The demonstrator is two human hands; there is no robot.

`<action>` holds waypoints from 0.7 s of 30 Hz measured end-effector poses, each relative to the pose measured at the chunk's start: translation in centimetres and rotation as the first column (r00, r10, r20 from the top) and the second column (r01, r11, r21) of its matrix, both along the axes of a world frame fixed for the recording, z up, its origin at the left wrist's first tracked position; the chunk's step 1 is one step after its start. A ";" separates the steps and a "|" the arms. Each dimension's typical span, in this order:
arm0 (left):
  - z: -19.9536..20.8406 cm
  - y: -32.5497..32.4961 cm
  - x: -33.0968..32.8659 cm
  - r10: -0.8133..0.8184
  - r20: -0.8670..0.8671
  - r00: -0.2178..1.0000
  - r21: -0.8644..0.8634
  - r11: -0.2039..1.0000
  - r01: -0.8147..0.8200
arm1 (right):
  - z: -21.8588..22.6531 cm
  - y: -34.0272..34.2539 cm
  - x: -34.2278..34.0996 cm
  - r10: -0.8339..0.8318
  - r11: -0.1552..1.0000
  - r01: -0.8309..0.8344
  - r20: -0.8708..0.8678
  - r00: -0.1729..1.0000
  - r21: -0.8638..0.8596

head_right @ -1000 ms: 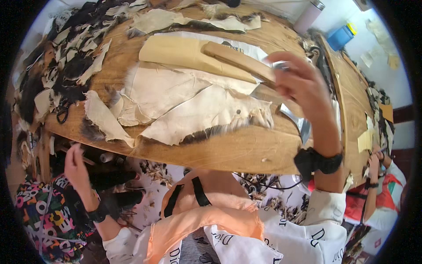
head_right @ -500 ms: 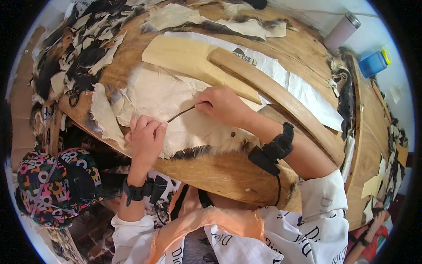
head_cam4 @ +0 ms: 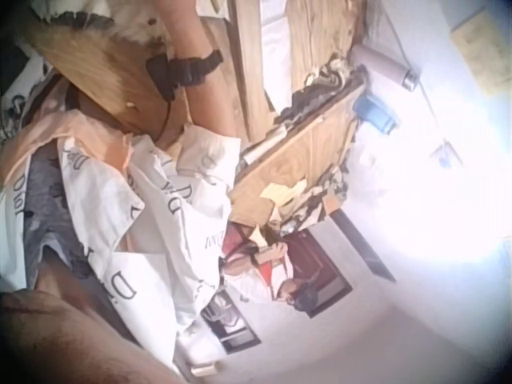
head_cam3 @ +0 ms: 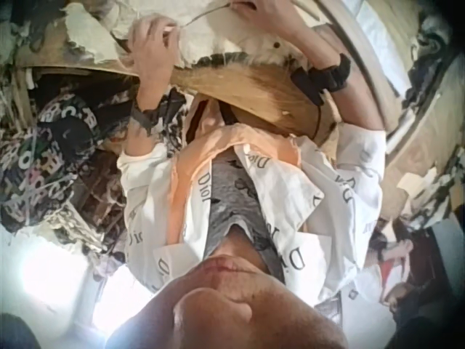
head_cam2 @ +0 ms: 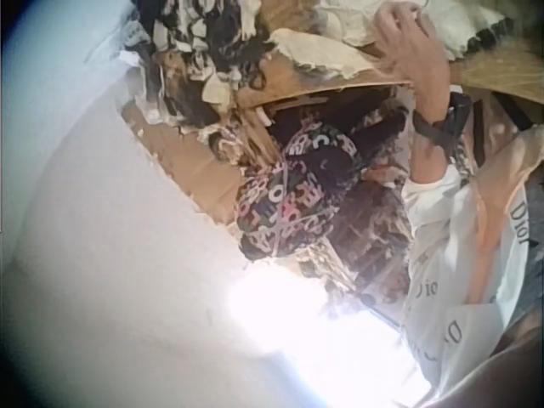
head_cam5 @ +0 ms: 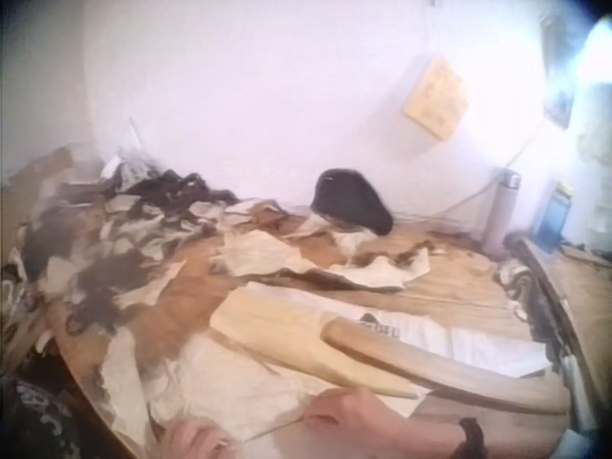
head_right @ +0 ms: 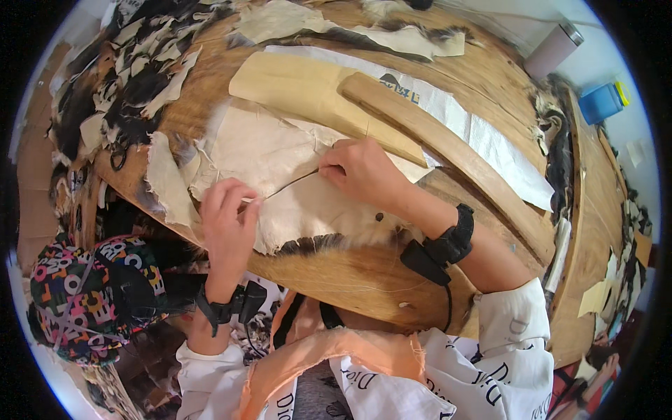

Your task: Cutting and hand-sewing fur/animal skin pieces to assemble a garment.

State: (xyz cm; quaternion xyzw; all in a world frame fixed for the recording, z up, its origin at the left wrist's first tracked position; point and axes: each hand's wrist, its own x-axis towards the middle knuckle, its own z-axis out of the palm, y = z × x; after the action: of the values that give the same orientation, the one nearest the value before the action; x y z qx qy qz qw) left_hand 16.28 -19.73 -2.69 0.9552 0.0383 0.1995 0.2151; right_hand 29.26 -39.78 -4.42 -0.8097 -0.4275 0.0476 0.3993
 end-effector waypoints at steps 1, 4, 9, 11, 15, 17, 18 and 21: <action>-0.3 0.2 0.2 -0.008 0.001 1.000 -0.005 1.000 0.008 | 0.3 0.2 -0.2 -0.008 1.000 0.008 0.001 1.000 -0.005; -1.0 0.4 0.8 -0.163 -0.115 0.980 -0.252 0.959 0.130 | 0.9 0.5 -0.5 -0.029 0.998 0.027 -0.042 0.999 -0.048; -1.4 0.6 0.8 -0.116 -0.110 0.987 -0.276 0.958 0.081 | 2.5 1.5 -1.3 -0.024 0.996 0.033 0.106 0.994 -0.085; -1.5 0.7 0.9 -0.129 -0.105 0.986 -0.269 0.958 0.097 | 2.6 3.1 -1.4 0.040 0.997 -0.031 0.136 0.990 -0.064; -1.6 0.8 1.4 -0.146 -0.142 0.979 -0.342 0.935 0.090 | 0.8 4.3 -0.2 0.211 0.975 -0.196 0.168 0.963 -0.101; -1.5 1.0 1.2 -0.140 -0.168 0.976 -0.395 0.917 0.063 | 0.4 4.5 0.0 0.216 0.976 -0.209 0.139 0.966 -0.063; -1.4 1.0 1.1 -0.142 -0.191 0.971 -0.445 0.895 0.043 | 0.2 4.5 0.1 0.214 0.977 -0.213 0.113 0.970 -0.025; -1.0 1.1 1.2 -0.152 -0.211 0.966 -0.420 0.906 0.050 | -0.2 4.5 0.3 0.262 0.965 -0.259 0.157 0.952 -0.040</action>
State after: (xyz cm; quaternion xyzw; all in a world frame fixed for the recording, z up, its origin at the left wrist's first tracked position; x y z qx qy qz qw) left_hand 17.48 -18.61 -3.72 0.9062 0.0552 0.0591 0.4150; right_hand 29.60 -35.30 -4.58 -0.7510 -0.5610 0.0382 0.3461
